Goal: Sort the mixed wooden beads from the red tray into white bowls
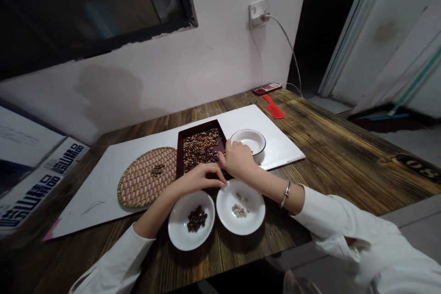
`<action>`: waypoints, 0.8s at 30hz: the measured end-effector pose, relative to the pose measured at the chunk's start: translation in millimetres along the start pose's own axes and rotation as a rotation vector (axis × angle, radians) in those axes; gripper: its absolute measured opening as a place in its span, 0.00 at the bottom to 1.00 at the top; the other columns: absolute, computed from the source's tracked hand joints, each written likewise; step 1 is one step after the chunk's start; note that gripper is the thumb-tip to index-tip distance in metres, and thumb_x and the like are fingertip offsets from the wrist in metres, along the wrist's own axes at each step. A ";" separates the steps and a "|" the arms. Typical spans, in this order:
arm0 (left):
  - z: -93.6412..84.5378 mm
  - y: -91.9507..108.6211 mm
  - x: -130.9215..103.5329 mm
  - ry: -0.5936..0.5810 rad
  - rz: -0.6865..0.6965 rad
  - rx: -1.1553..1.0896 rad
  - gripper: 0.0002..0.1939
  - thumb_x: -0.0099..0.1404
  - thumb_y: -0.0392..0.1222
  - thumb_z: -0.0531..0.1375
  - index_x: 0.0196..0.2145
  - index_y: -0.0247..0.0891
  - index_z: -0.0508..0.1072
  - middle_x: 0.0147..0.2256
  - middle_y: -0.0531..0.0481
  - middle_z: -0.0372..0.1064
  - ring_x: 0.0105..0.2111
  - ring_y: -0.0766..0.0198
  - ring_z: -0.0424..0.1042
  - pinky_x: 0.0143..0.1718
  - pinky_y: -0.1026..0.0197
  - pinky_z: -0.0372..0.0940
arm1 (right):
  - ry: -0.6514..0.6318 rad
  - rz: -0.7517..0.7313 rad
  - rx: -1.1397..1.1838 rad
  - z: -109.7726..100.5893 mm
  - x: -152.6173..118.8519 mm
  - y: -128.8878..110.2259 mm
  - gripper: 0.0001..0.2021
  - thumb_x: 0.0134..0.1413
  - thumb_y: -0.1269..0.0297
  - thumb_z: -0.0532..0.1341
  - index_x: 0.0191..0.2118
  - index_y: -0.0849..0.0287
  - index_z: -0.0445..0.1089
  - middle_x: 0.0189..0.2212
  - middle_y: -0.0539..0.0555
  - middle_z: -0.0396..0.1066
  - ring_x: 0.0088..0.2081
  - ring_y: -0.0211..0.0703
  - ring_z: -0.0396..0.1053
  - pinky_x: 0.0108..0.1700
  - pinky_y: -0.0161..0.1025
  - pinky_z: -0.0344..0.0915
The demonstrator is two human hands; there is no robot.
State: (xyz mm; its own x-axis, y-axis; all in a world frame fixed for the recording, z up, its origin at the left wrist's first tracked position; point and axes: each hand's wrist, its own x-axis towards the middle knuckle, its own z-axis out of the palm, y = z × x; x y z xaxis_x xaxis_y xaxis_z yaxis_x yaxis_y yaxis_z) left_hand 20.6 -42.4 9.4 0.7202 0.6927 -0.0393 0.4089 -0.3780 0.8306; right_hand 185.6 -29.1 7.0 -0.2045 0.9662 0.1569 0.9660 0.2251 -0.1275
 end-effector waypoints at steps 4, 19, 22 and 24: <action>-0.4 -0.1 0.3 -0.043 0.030 0.075 0.08 0.60 0.45 0.64 0.34 0.39 0.79 0.36 0.50 0.70 0.41 0.63 0.69 0.48 0.62 0.61 | 0.015 -0.005 -0.001 0.7 -0.6 0.0 0.23 0.65 0.55 0.46 0.52 0.71 0.63 0.40 0.67 0.72 0.42 0.56 0.70 0.36 0.41 0.56; -3.0 -2.6 0.2 -0.113 0.077 0.116 0.11 0.62 0.48 0.62 0.39 0.42 0.79 0.42 0.49 0.67 0.46 0.61 0.67 0.52 0.60 0.59 | 0.008 0.006 -0.011 -0.8 0.2 -0.2 0.23 0.65 0.54 0.46 0.51 0.70 0.63 0.40 0.66 0.72 0.43 0.55 0.70 0.36 0.42 0.58; -3.2 -1.0 -0.6 -0.124 0.100 0.103 0.10 0.63 0.47 0.62 0.39 0.41 0.78 0.43 0.48 0.67 0.47 0.62 0.67 0.53 0.60 0.59 | 0.009 0.005 -0.009 -0.5 0.2 0.2 0.23 0.65 0.55 0.46 0.51 0.69 0.63 0.40 0.66 0.72 0.43 0.56 0.70 0.36 0.42 0.58; -3.4 -0.6 -1.1 -0.127 0.107 0.098 0.10 0.63 0.47 0.62 0.39 0.41 0.78 0.44 0.48 0.67 0.47 0.62 0.68 0.54 0.60 0.59 | 0.004 0.006 -0.006 -0.5 0.2 0.3 0.23 0.65 0.55 0.46 0.52 0.70 0.63 0.41 0.66 0.72 0.43 0.56 0.70 0.36 0.42 0.58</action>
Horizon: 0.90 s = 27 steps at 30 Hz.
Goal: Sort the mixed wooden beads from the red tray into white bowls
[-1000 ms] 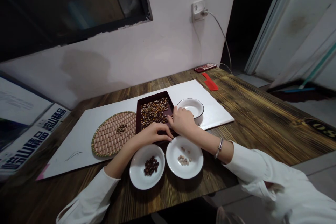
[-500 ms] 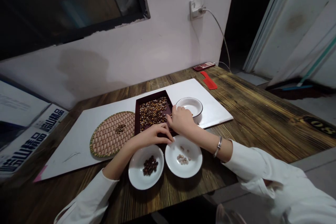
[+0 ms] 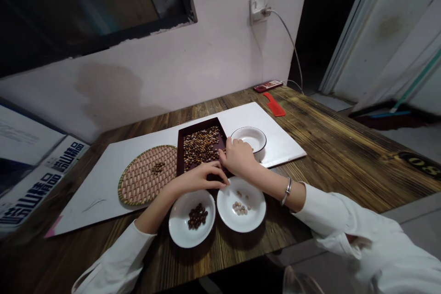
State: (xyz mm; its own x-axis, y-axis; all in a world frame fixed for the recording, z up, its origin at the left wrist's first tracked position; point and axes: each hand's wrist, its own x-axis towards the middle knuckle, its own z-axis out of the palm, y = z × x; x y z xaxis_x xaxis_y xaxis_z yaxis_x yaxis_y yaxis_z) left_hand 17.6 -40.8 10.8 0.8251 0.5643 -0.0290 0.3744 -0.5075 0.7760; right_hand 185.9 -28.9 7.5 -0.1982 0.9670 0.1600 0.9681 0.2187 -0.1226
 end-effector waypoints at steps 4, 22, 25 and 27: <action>-0.4 -0.1 -0.8 0.001 0.004 0.002 0.11 0.63 0.47 0.62 0.40 0.40 0.78 0.45 0.47 0.67 0.48 0.62 0.68 0.54 0.60 0.59 | -0.012 -0.001 0.014 -0.4 0.1 0.2 0.23 0.64 0.55 0.46 0.53 0.70 0.63 0.42 0.67 0.72 0.43 0.56 0.69 0.36 0.42 0.56; -1.2 0.6 0.4 -0.024 -0.002 0.015 0.12 0.62 0.47 0.62 0.42 0.41 0.79 0.47 0.46 0.69 0.51 0.60 0.68 0.56 0.59 0.59 | 0.031 -0.016 0.013 2.2 -0.2 0.2 0.23 0.64 0.56 0.46 0.51 0.72 0.64 0.39 0.67 0.72 0.41 0.55 0.69 0.33 0.41 0.52; -1.1 0.2 0.4 -0.025 0.003 0.010 0.12 0.62 0.47 0.62 0.41 0.41 0.79 0.48 0.46 0.69 0.51 0.60 0.68 0.56 0.59 0.58 | 0.033 -0.018 0.017 2.1 0.1 0.2 0.24 0.64 0.56 0.46 0.51 0.72 0.65 0.39 0.67 0.72 0.41 0.55 0.69 0.33 0.41 0.51; -1.2 0.2 0.5 -0.024 0.006 0.003 0.12 0.62 0.46 0.62 0.42 0.42 0.79 0.48 0.47 0.69 0.52 0.60 0.67 0.57 0.59 0.58 | 0.034 -0.019 0.018 2.0 0.1 0.3 0.24 0.64 0.56 0.46 0.51 0.72 0.65 0.39 0.67 0.72 0.40 0.55 0.69 0.33 0.41 0.51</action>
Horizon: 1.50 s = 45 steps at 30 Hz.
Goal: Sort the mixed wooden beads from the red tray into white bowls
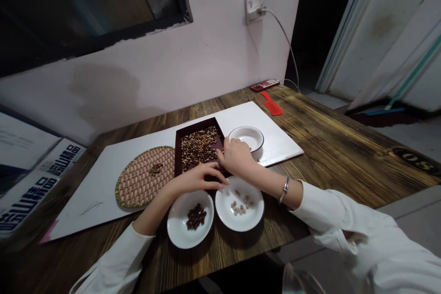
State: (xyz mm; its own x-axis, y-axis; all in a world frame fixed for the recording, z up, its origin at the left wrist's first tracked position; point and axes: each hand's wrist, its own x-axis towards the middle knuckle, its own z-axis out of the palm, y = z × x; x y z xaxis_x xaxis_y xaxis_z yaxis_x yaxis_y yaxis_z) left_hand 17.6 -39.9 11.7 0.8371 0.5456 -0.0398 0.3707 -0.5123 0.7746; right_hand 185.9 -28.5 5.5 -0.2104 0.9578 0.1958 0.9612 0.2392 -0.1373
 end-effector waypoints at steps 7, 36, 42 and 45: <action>0.1 -1.1 0.5 0.001 0.006 -0.014 0.12 0.62 0.47 0.62 0.42 0.42 0.79 0.47 0.47 0.69 0.51 0.60 0.67 0.57 0.59 0.58 | -0.002 0.004 -0.005 -0.6 -0.5 0.2 0.23 0.64 0.56 0.46 0.51 0.72 0.65 0.39 0.67 0.72 0.40 0.54 0.69 0.33 0.41 0.50; 0.1 -5.8 0.9 -0.004 0.006 -0.058 0.12 0.62 0.47 0.62 0.42 0.41 0.79 0.48 0.46 0.68 0.51 0.60 0.67 0.57 0.59 0.58 | -0.001 -0.001 -0.002 1.6 0.9 0.8 0.23 0.64 0.56 0.47 0.50 0.72 0.65 0.38 0.67 0.72 0.40 0.54 0.69 0.32 0.41 0.49; 0.4 -3.6 0.8 -0.004 -0.002 -0.034 0.13 0.62 0.47 0.62 0.43 0.43 0.78 0.49 0.47 0.68 0.52 0.60 0.67 0.57 0.57 0.58 | -0.009 0.002 -0.003 1.7 0.9 0.5 0.23 0.64 0.56 0.46 0.50 0.72 0.65 0.39 0.67 0.72 0.41 0.55 0.69 0.33 0.41 0.50; 0.1 -2.9 0.7 0.010 0.021 -0.041 0.15 0.62 0.46 0.62 0.47 0.44 0.76 0.50 0.47 0.68 0.53 0.60 0.66 0.58 0.57 0.57 | -0.011 0.004 -0.008 0.9 1.0 0.3 0.23 0.64 0.55 0.46 0.51 0.72 0.64 0.39 0.67 0.72 0.41 0.55 0.69 0.33 0.41 0.51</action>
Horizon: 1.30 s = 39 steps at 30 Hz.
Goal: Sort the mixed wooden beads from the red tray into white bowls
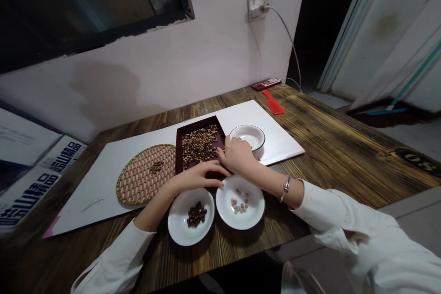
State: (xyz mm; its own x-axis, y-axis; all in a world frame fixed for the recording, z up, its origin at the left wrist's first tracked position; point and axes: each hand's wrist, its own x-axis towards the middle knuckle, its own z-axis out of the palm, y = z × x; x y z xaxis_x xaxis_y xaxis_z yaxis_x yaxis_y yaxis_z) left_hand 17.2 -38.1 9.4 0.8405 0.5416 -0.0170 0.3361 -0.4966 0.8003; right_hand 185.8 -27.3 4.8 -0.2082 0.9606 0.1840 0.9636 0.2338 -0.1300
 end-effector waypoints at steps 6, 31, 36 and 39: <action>-0.7 2.0 -0.9 0.009 0.006 0.006 0.17 0.62 0.43 0.62 0.50 0.44 0.74 0.53 0.47 0.68 0.55 0.60 0.66 0.60 0.55 0.55 | 0.007 0.003 0.007 0.3 -0.1 0.3 0.23 0.64 0.55 0.47 0.51 0.71 0.64 0.40 0.67 0.72 0.41 0.53 0.69 0.34 0.41 0.52; -5.4 1.2 -2.9 -0.015 -0.021 -0.089 0.16 0.68 0.45 0.55 0.51 0.44 0.74 0.52 0.49 0.70 0.54 0.62 0.66 0.60 0.58 0.55 | 0.019 -0.001 -0.008 0.8 -0.3 0.1 0.22 0.64 0.56 0.46 0.50 0.71 0.65 0.39 0.66 0.72 0.41 0.54 0.70 0.34 0.40 0.52; -4.9 -0.8 -2.6 -0.005 -0.042 -0.071 0.16 0.69 0.46 0.54 0.50 0.44 0.74 0.50 0.49 0.71 0.52 0.61 0.67 0.58 0.57 0.56 | 0.027 -0.005 -0.002 2.2 0.2 0.7 0.23 0.64 0.56 0.46 0.50 0.71 0.65 0.39 0.66 0.72 0.40 0.54 0.69 0.33 0.41 0.51; -4.6 -0.6 -2.3 -0.005 -0.041 -0.078 0.16 0.69 0.46 0.54 0.50 0.45 0.74 0.50 0.49 0.70 0.53 0.61 0.66 0.59 0.57 0.56 | 0.030 -0.004 0.000 2.5 0.5 0.8 0.22 0.64 0.56 0.47 0.49 0.71 0.65 0.39 0.66 0.72 0.40 0.54 0.69 0.33 0.40 0.51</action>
State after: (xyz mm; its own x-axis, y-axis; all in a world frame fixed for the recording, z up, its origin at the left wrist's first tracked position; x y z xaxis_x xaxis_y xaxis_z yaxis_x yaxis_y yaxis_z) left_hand 13.1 -35.9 11.8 0.8286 0.5572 -0.0535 0.3365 -0.4195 0.8431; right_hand 186.0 -26.3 2.4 -0.2067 0.9549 0.2133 0.9628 0.2372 -0.1292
